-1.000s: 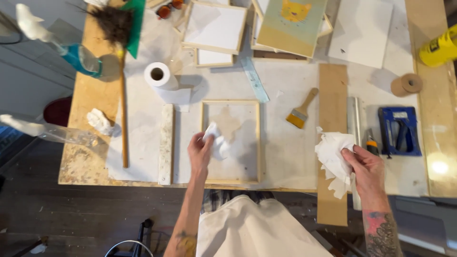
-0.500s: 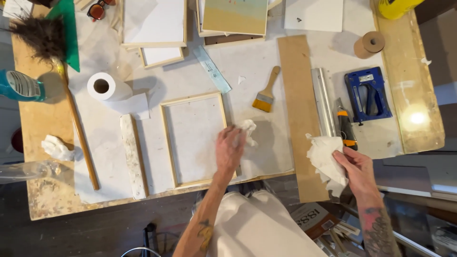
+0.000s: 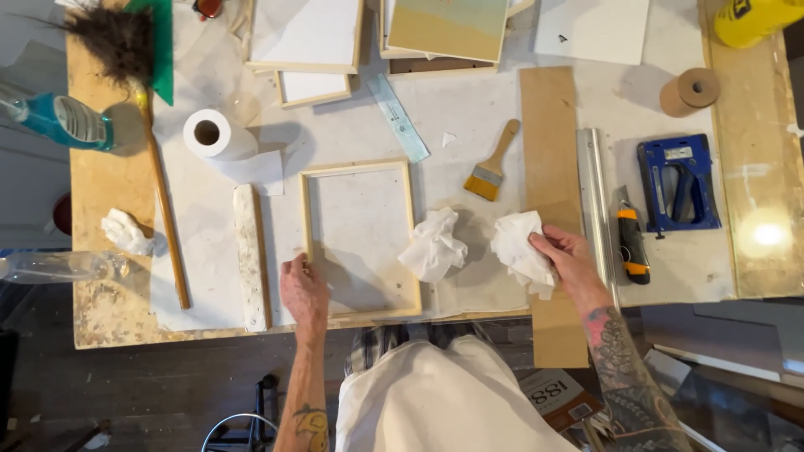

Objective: The person prepares a wooden frame by cleaning it with a cloth and spray, then paints the edges with a brush.

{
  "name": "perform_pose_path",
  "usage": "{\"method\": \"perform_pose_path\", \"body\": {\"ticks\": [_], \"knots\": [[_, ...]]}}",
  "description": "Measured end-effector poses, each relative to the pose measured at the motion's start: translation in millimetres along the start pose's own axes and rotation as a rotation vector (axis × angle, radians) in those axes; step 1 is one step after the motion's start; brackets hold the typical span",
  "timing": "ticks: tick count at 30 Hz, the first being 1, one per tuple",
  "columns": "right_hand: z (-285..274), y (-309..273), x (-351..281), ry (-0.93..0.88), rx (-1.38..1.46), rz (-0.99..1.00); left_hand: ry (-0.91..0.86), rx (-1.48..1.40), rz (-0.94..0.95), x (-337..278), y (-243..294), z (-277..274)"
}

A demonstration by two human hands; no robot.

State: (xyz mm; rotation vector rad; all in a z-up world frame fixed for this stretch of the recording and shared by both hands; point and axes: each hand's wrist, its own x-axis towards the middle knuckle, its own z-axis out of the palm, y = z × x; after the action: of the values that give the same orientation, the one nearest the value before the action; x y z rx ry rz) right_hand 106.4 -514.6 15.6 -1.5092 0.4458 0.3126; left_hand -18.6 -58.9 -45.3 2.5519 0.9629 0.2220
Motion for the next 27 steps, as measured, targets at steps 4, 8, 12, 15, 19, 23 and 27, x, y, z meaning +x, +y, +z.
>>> {"method": "perform_pose_path", "body": {"ticks": [4,8,12,15,19,23,27], "knots": [[18.0,2.4,-11.0,-0.016,-0.005,0.030,0.157,0.120,0.082,5.1,8.7,-74.7],[28.2,36.2,-5.2,-0.083,0.013,0.328,0.310,0.160,0.269,-0.7,47.8,-202.0],[60.9,52.8,-10.6,-0.135,-0.045,0.213,0.407,0.018,0.288,-12.2,32.8,-249.1],[74.6,58.9,-15.0,-0.227,0.068,0.101,0.393,-0.041,0.298,-23.6,31.8,-265.9],[77.5,53.1,-20.8,-0.203,-0.022,0.048,0.340,-0.166,0.288,-25.0,11.9,-262.6],[91.7,28.2,-35.5,-0.146,-0.183,-0.047,0.337,-0.240,0.313,-20.3,-9.2,-258.4],[107.8,17.7,-38.6,0.044,-0.542,-0.067,0.221,-0.347,0.178,-19.0,-20.7,-258.4]]}}
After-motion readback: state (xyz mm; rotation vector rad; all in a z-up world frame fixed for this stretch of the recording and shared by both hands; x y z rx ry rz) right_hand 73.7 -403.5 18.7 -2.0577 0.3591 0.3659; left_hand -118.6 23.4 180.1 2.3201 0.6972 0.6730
